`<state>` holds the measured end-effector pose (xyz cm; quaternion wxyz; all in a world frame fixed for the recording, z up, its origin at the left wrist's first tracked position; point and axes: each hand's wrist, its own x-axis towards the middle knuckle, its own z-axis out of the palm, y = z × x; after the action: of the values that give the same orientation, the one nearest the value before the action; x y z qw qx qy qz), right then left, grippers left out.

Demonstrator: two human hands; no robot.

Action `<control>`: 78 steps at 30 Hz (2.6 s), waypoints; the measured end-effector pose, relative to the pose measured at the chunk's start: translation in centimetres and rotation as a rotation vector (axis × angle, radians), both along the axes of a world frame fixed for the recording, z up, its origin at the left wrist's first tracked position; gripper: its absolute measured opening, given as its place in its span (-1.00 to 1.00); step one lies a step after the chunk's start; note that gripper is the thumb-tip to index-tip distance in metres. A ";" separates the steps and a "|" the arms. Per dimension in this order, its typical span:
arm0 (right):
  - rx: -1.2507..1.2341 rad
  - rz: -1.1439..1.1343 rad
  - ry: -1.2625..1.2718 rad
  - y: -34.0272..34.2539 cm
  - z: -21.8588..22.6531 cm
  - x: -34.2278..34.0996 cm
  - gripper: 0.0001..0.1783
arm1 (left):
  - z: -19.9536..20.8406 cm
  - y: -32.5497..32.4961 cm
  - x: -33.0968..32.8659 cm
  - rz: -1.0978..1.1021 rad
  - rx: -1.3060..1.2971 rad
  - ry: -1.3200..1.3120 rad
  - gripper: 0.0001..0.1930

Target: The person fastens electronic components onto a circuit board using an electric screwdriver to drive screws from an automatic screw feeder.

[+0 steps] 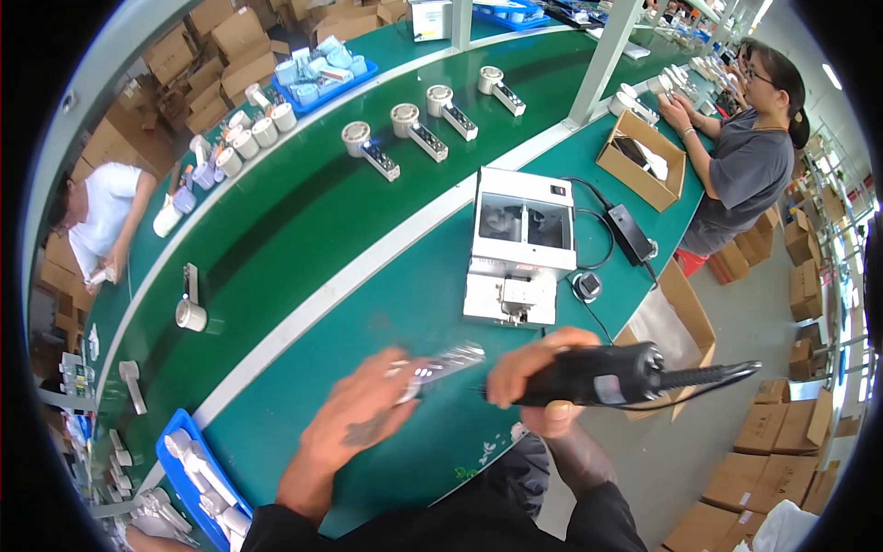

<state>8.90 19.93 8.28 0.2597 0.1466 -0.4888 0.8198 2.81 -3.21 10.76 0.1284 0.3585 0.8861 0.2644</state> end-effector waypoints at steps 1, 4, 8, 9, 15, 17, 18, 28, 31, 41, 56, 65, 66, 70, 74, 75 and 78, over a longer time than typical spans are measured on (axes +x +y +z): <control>0.015 -0.070 -0.027 1.2 -0.9 0.7 -0.23 | 0.5 -1.7 0.2 0.154 -0.056 -0.027 -0.42; -0.036 -0.107 -0.060 3.6 -3.6 1.6 -0.26 | -2.0 -8.0 -5.2 0.496 -0.124 0.319 -0.50; 0.051 -0.157 -0.054 2.8 -3.8 1.7 -0.21 | -6.6 -14.7 -21.2 0.745 -0.428 0.453 -0.33; 0.076 -0.159 -0.093 2.8 -3.8 2.0 -0.18 | -4.6 -11.8 -24.4 0.835 -0.665 0.242 -0.11; 0.116 -0.030 -0.014 1.7 -4.5 1.7 -0.15 | -7.0 -2.2 -39.8 0.217 -0.369 0.573 0.09; 0.201 0.052 -0.012 2.1 -4.2 1.8 -0.21 | -6.1 -1.6 -42.3 0.135 -0.152 0.400 -0.05; 0.205 0.048 -0.010 2.1 -3.7 2.0 -0.21 | -5.7 -2.2 -42.8 0.064 0.044 0.227 -0.18; -0.083 -0.264 -0.021 5.1 2.8 -1.4 -0.06 | -2.8 -2.5 -12.9 0.217 0.265 0.124 -0.42; 0.275 -0.325 0.050 5.3 3.6 -5.6 -0.06 | -5.1 0.3 -5.5 0.199 0.338 0.155 -0.32; 0.248 -0.359 -0.060 2.4 1.7 -6.0 -0.11 | -9.5 3.1 -1.0 0.428 0.531 0.127 -0.21; 0.132 -0.348 -0.125 1.0 -0.7 -3.9 -0.05 | -9.6 2.7 -1.2 0.402 0.522 0.118 -0.21; 0.161 -0.337 -0.117 1.0 -0.5 -3.2 0.01 | -7.6 2.9 -1.1 0.393 0.401 0.234 -0.22; 0.163 -0.344 -0.118 1.2 -0.6 -3.1 0.01 | -6.8 3.0 -1.0 0.378 0.289 0.356 -0.24; 0.115 -0.338 -0.136 0.9 -0.8 -2.8 0.03 | -4.7 3.8 -2.2 0.137 0.247 0.550 -0.40; 0.078 -0.307 -0.135 1.0 -1.0 -2.4 0.01 | -4.6 7.0 -2.3 -0.088 0.207 0.501 -0.66; 0.105 -0.295 -0.136 1.1 -1.0 -2.3 -0.02 | -5.1 7.5 -2.4 -0.129 0.207 0.428 -0.69; 0.105 -0.291 -0.116 1.4 -1.5 -2.0 -0.04 | -5.2 8.1 -2.4 -0.154 0.207 0.295 -0.75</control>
<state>6.95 21.30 6.80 0.3388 0.0400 -0.5614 0.7539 0.45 4.91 5.54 -0.0206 0.4713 0.8333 0.2880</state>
